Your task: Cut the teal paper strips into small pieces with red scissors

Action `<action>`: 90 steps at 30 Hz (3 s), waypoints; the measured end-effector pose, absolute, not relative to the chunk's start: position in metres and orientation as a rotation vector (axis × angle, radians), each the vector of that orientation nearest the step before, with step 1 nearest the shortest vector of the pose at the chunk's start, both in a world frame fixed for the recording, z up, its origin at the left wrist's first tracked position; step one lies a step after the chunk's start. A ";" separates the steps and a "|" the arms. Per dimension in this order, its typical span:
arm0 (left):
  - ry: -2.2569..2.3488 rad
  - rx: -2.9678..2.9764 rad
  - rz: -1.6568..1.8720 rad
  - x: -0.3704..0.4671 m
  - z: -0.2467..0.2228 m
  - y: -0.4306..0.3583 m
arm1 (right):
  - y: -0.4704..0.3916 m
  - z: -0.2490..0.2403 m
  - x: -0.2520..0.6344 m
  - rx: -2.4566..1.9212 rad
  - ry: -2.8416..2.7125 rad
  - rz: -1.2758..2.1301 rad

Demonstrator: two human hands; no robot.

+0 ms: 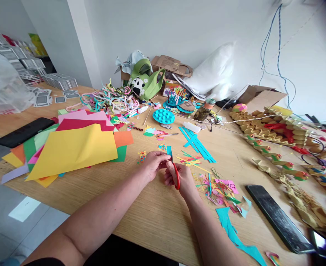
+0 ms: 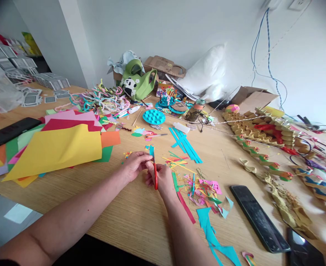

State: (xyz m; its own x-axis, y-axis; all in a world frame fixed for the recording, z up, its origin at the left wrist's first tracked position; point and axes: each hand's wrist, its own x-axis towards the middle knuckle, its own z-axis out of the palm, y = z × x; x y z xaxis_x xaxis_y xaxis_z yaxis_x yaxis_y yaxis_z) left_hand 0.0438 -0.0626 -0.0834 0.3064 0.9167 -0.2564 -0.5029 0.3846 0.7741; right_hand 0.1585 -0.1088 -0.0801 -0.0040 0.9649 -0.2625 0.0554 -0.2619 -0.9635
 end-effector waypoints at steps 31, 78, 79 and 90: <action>0.775 0.716 0.958 0.037 -0.079 -0.059 | -0.112 -0.071 0.158 -1.447 -1.150 1.432; 0.790 0.793 0.885 0.032 -0.083 -0.053 | -0.111 -0.072 0.160 -1.453 -1.206 1.431; 0.794 0.790 0.883 0.032 -0.083 -0.053 | -0.111 -0.072 0.160 -1.450 -1.205 1.429; 0.806 0.770 0.885 0.031 -0.082 -0.052 | -0.111 -0.072 0.161 -1.439 -1.214 1.439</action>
